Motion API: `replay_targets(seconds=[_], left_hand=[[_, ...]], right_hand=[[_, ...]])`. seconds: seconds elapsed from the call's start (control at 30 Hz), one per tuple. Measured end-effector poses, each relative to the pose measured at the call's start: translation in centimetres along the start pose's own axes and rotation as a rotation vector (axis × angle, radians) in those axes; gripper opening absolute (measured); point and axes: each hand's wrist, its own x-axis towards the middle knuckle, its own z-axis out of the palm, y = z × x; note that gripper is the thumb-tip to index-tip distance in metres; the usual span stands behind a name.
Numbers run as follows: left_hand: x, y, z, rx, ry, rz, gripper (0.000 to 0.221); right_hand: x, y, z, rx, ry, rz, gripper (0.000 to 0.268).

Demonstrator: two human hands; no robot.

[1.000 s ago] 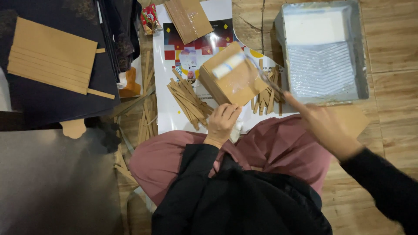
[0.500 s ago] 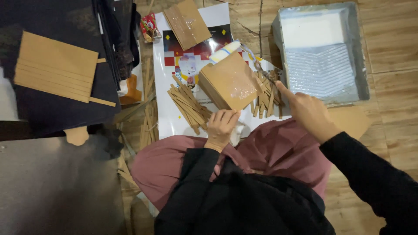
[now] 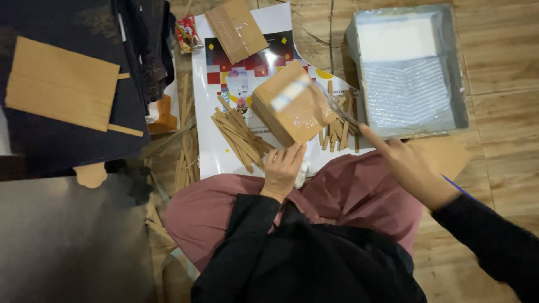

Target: Applying glue to small cardboard squares using a paint roller and stacking them.

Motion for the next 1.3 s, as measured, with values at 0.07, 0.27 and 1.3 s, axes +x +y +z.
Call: replay_targets(seconds=[0.07,0.27,1.3], left_hand=[[0.3,0.3,-0.2,0.034,0.036,-0.016,0.015],[-1.0,0.3,0.3,0.061,0.009,-0.026,0.024],[-5.0,-6.9,2.5,-1.096,0.372,-1.858,0.017]], right_hand=[[2.6,-0.9,-0.8,-0.059,0.152,-0.04,0.084],[0.0,-0.4,-1.1,0.048,0.03,-0.009,0.086],[-1.3,-2.0,-0.2,-0.179,0.258,-0.056,0.076]])
